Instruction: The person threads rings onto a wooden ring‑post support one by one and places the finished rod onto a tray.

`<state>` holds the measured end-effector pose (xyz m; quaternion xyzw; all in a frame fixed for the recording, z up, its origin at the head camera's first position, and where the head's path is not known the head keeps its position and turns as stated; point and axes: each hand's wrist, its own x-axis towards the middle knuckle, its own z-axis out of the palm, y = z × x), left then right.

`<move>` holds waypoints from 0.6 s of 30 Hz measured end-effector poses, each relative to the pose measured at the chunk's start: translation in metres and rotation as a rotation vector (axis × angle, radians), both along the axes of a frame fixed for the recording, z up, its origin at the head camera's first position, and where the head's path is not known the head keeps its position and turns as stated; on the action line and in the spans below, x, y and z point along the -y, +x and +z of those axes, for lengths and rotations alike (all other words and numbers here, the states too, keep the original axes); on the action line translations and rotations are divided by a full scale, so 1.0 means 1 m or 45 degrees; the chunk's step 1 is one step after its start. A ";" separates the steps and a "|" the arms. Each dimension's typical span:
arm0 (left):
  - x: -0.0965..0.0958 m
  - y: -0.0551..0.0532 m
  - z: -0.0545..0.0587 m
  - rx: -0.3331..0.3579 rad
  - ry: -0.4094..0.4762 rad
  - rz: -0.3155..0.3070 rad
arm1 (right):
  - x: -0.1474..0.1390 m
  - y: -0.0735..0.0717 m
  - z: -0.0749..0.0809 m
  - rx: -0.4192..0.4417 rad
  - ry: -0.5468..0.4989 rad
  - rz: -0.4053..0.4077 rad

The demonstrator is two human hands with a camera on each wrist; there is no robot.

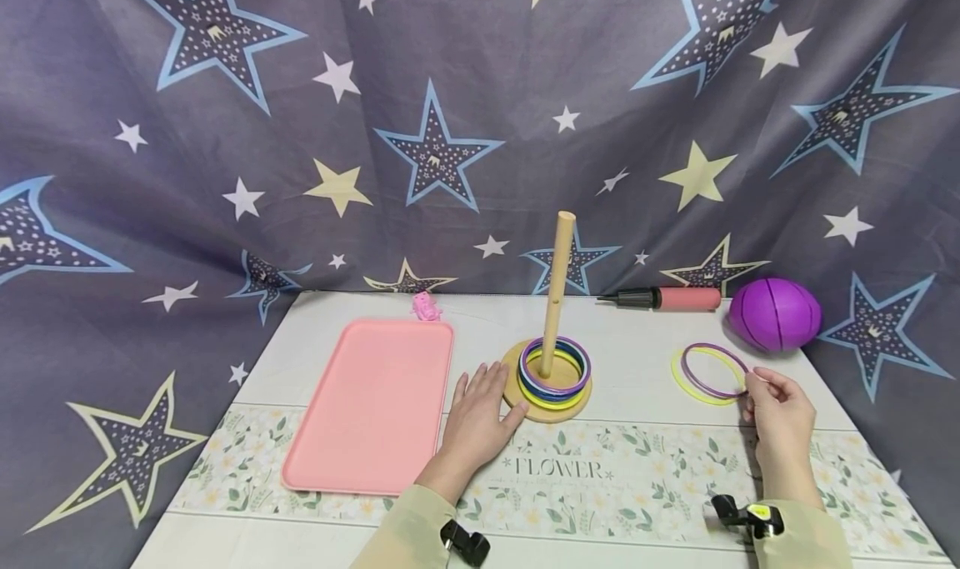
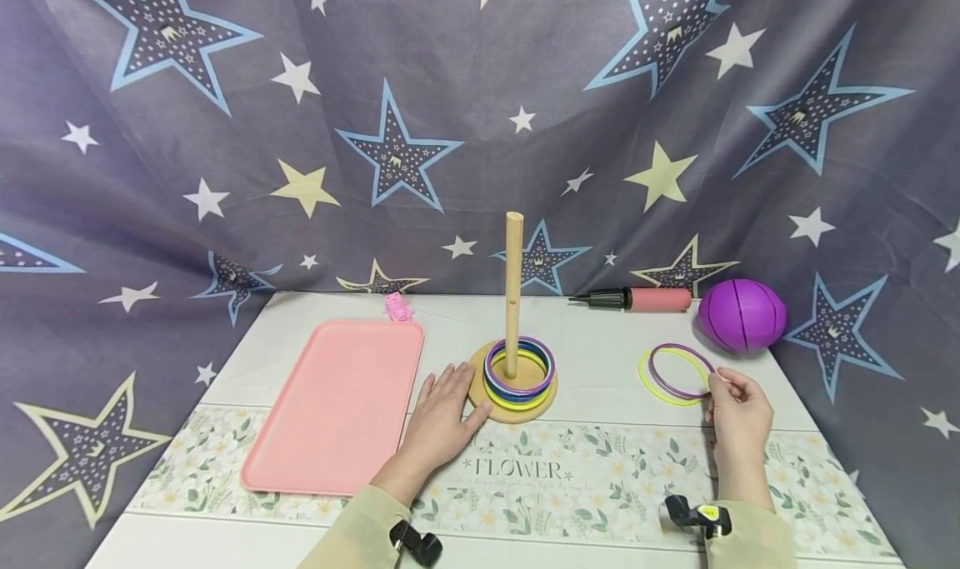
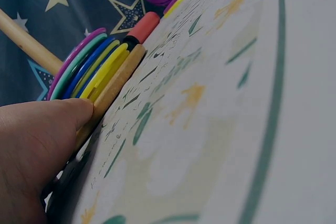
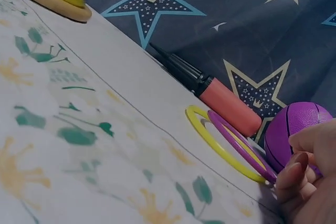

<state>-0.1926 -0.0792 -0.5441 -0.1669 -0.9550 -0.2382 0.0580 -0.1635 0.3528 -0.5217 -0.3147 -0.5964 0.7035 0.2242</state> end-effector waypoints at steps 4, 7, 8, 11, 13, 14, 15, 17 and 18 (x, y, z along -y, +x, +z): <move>0.000 0.000 -0.001 -0.026 0.022 -0.011 | -0.005 -0.002 -0.003 0.046 0.034 0.006; 0.000 0.000 0.000 -0.028 0.020 -0.015 | -0.009 -0.004 -0.004 0.064 0.060 0.023; 0.000 0.001 0.000 -0.024 0.017 -0.014 | -0.011 -0.005 -0.005 0.068 0.065 0.025; 0.000 0.001 0.001 -0.010 -0.003 -0.011 | -0.018 -0.007 -0.008 0.083 0.123 0.048; 0.000 0.001 0.001 -0.009 -0.004 -0.011 | -0.022 -0.009 -0.009 0.132 0.198 0.063; 0.000 0.001 0.001 -0.009 0.000 -0.012 | -0.024 -0.010 -0.010 0.160 0.246 0.080; 0.000 0.001 0.001 -0.009 0.005 -0.012 | -0.026 -0.011 -0.010 0.185 0.306 0.103; 0.000 0.000 0.000 -0.015 0.025 -0.015 | -0.029 -0.013 -0.011 0.235 0.416 0.147; 0.000 0.000 0.000 -0.018 0.036 -0.016 | -0.030 -0.014 -0.011 0.257 0.462 0.167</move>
